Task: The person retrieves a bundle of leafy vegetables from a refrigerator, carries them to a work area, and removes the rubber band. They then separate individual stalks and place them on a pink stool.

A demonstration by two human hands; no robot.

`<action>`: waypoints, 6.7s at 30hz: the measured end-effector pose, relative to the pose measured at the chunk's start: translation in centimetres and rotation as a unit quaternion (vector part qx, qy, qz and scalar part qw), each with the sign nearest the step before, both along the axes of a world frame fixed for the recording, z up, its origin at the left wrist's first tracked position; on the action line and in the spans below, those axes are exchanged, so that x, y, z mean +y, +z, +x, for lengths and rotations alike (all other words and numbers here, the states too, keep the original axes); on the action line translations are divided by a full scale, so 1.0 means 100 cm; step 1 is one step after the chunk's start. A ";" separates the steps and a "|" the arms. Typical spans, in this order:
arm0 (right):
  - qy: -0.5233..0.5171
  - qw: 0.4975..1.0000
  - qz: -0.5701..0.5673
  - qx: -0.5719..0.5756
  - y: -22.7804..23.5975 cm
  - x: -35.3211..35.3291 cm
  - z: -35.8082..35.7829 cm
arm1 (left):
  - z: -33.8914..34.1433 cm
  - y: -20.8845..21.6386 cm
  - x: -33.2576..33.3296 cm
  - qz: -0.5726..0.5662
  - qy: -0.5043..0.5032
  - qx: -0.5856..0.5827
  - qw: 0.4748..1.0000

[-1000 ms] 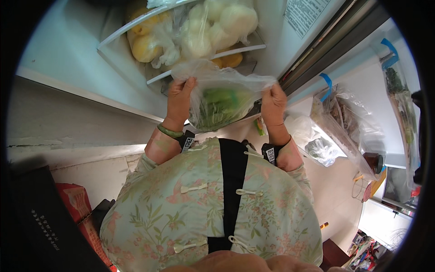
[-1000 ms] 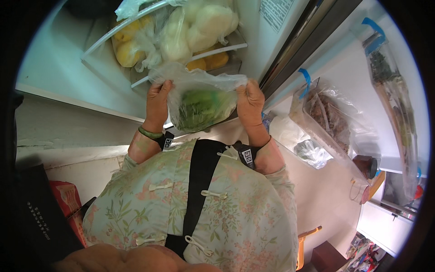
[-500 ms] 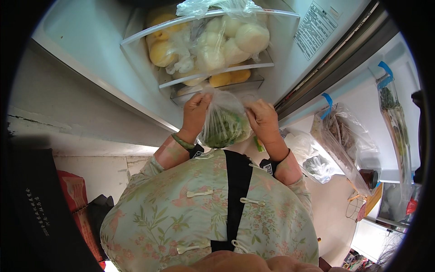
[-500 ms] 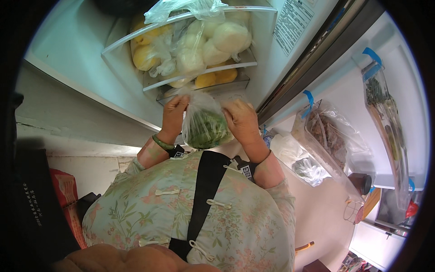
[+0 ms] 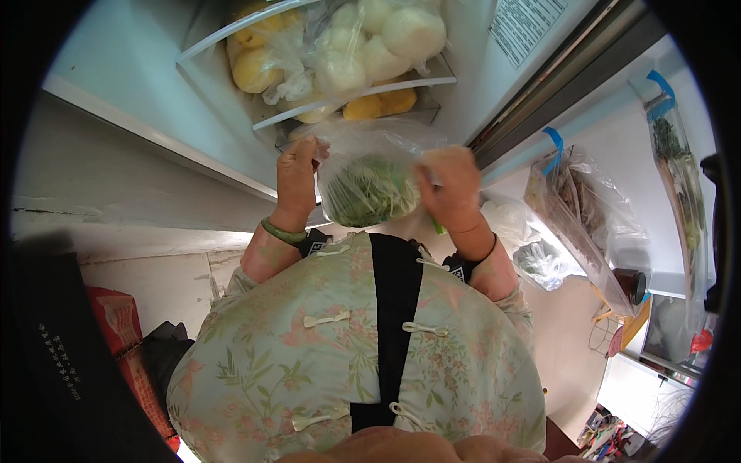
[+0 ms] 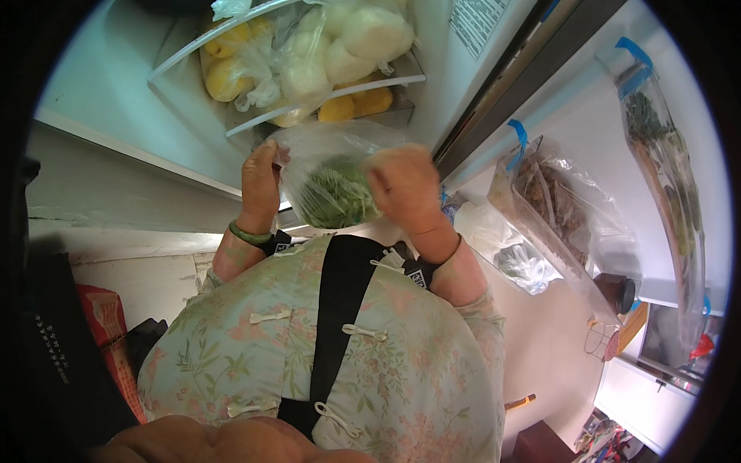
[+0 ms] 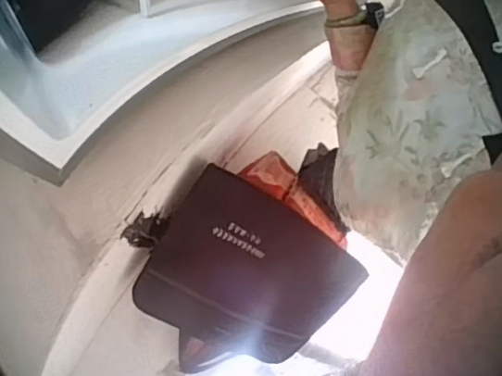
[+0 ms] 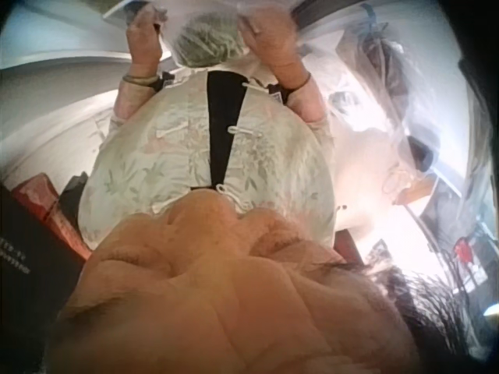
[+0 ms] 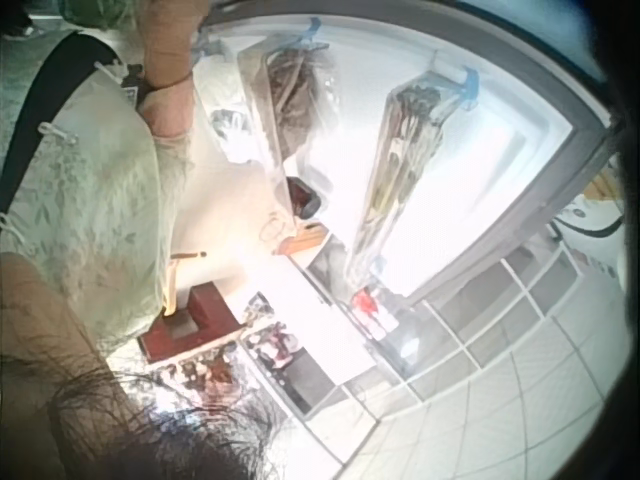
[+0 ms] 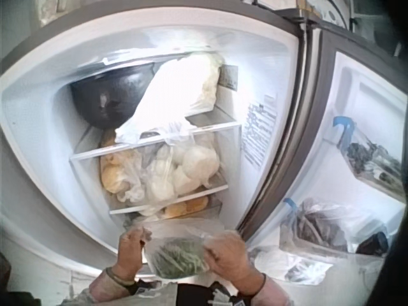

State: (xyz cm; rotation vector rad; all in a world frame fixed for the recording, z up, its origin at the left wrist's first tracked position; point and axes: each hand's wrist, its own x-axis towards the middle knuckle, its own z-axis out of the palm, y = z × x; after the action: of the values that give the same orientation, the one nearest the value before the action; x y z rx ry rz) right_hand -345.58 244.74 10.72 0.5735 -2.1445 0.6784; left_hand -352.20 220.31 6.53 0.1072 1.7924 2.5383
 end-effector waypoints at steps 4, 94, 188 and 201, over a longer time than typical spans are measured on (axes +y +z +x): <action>0.008 0.988 0.033 -0.150 -0.011 -0.020 -0.004 | 0.007 0.002 -0.003 0.001 -0.010 -0.012 1.000; 0.190 0.610 -0.665 -0.387 0.013 0.076 0.092 | 0.029 0.046 -0.095 -0.009 0.000 0.095 0.995; -0.065 0.755 -0.644 0.101 -0.046 0.311 0.465 | 0.134 0.103 0.251 -0.358 0.018 0.552 0.753; 0.030 0.719 -0.691 0.068 -0.061 0.335 0.443 | 0.168 0.080 0.195 -0.289 0.135 0.472 0.822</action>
State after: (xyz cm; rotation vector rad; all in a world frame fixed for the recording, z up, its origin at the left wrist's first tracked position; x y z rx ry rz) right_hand -301.33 278.20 4.65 -0.1675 -0.9456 1.8804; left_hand -335.42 239.81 14.49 1.3731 2.9977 2.0361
